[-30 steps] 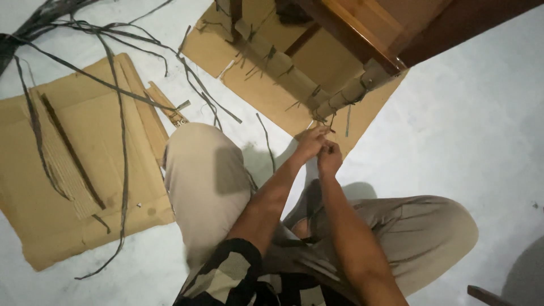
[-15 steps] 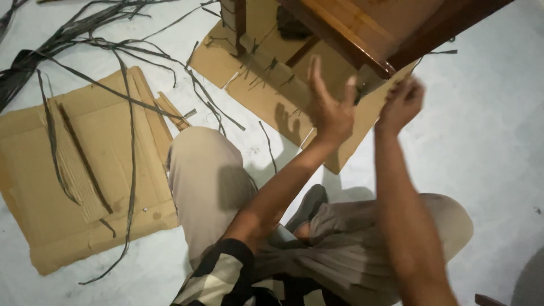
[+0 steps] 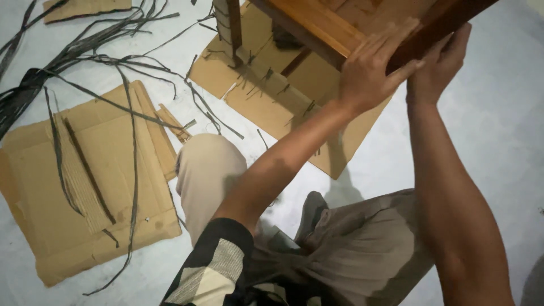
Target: Wrap cardboard protectors around the legs of a wooden table and secure them with ties.
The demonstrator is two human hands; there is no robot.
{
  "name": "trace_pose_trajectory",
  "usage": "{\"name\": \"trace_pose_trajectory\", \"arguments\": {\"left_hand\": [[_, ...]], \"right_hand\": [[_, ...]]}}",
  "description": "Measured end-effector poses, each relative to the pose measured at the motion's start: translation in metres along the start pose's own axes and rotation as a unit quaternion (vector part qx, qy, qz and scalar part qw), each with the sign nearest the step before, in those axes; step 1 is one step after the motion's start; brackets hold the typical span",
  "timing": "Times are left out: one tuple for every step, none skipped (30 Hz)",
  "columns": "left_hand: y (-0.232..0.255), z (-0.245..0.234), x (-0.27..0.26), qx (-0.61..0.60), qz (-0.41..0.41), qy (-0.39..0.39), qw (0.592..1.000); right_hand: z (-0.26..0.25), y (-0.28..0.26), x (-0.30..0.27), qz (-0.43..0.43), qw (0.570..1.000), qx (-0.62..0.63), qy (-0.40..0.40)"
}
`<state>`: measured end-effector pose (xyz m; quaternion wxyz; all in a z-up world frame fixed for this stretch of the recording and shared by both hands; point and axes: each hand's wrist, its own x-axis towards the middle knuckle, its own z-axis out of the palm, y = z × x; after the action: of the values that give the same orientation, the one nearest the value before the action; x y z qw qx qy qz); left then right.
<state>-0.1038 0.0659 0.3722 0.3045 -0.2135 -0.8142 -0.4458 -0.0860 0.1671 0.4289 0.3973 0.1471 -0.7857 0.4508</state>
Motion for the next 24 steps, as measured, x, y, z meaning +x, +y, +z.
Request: {"name": "trace_pose_trajectory", "arguments": {"left_hand": [[-0.005,-0.002,0.002,-0.001,0.001,-0.002,1.000],[-0.008,-0.004,0.003,0.005,0.015,0.002,1.000],[-0.012,-0.006,0.005,0.011,0.029,0.007,1.000],[-0.017,-0.005,0.006,0.010,0.028,0.005,1.000],[-0.021,-0.005,0.007,0.014,0.055,0.009,0.998],[-0.026,-0.003,0.010,0.017,0.085,0.012,0.996],[-0.023,-0.006,0.012,0.016,0.087,0.011,0.996],[-0.021,-0.010,0.013,0.010,0.089,0.023,0.996],[-0.018,-0.013,0.014,0.004,0.090,0.035,0.995],[-0.019,-0.012,0.016,0.003,0.091,0.034,0.995],[-0.020,-0.011,0.017,0.016,0.107,0.040,0.993],[-0.022,-0.008,0.017,0.030,0.121,0.045,0.991],[-0.021,-0.011,0.016,0.029,0.121,0.043,0.991],[-0.020,-0.015,0.018,0.020,0.122,0.045,0.991],[-0.018,-0.020,0.019,0.011,0.124,0.047,0.991],[-0.023,-0.016,0.019,0.011,0.125,0.046,0.991],[-0.028,-0.012,0.019,0.022,0.139,0.048,0.989],[-0.033,-0.009,0.018,0.032,0.153,0.049,0.986],[-0.035,-0.011,0.020,0.031,0.154,0.048,0.986],[-0.036,-0.013,0.021,0.026,0.154,0.040,0.987],[-0.038,-0.015,0.022,0.021,0.153,0.032,0.987],[-0.040,-0.020,0.023,0.020,0.154,0.031,0.987],[-0.041,-0.025,0.025,0.010,0.158,0.020,0.987],[-0.043,-0.031,0.028,0.000,0.164,0.010,0.986]], "right_hand": [[0.002,-0.001,-0.001,0.001,1.000,-0.001,0.002],[0.004,-0.003,-0.001,0.018,1.000,-0.007,0.012],[0.006,-0.005,-0.002,0.036,0.999,-0.012,0.023],[0.007,-0.005,-0.002,0.037,0.999,-0.013,0.022],[0.008,-0.006,-0.002,0.043,0.998,-0.011,0.032],[0.010,-0.005,-0.001,0.048,0.998,-0.009,0.044],[0.011,-0.003,-0.001,0.048,0.998,-0.010,0.046],[0.013,-0.001,-0.001,0.055,0.997,-0.004,0.056],[0.014,0.001,-0.001,0.061,0.996,0.002,0.066],[0.014,0.003,-0.001,0.062,0.996,0.000,0.067],[0.014,0.006,-0.001,0.064,0.996,0.005,0.069],[0.015,0.010,-0.002,0.068,0.995,0.011,0.070],[0.016,0.009,-0.003,0.070,0.995,0.009,0.071],[0.017,0.007,-0.001,0.072,0.995,0.009,0.075],[0.019,0.003,0.000,0.074,0.994,0.009,0.080],[0.019,0.006,-0.001,0.074,0.994,0.009,0.081],[0.020,0.009,-0.002,0.077,0.993,0.015,0.085],[0.020,0.011,-0.003,0.080,0.993,0.019,0.090],[0.021,0.014,-0.002,0.080,0.992,0.018,0.091],[0.022,0.018,-0.001,0.091,0.990,0.018,0.103],[0.023,0.022,-0.001,0.102,0.988,0.019,0.114],[0.025,0.024,-0.001,0.102,0.988,0.018,0.116],[0.028,0.025,-0.001,0.099,0.988,0.033,0.115],[0.031,0.026,-0.001,0.094,0.988,0.049,0.116]]}}
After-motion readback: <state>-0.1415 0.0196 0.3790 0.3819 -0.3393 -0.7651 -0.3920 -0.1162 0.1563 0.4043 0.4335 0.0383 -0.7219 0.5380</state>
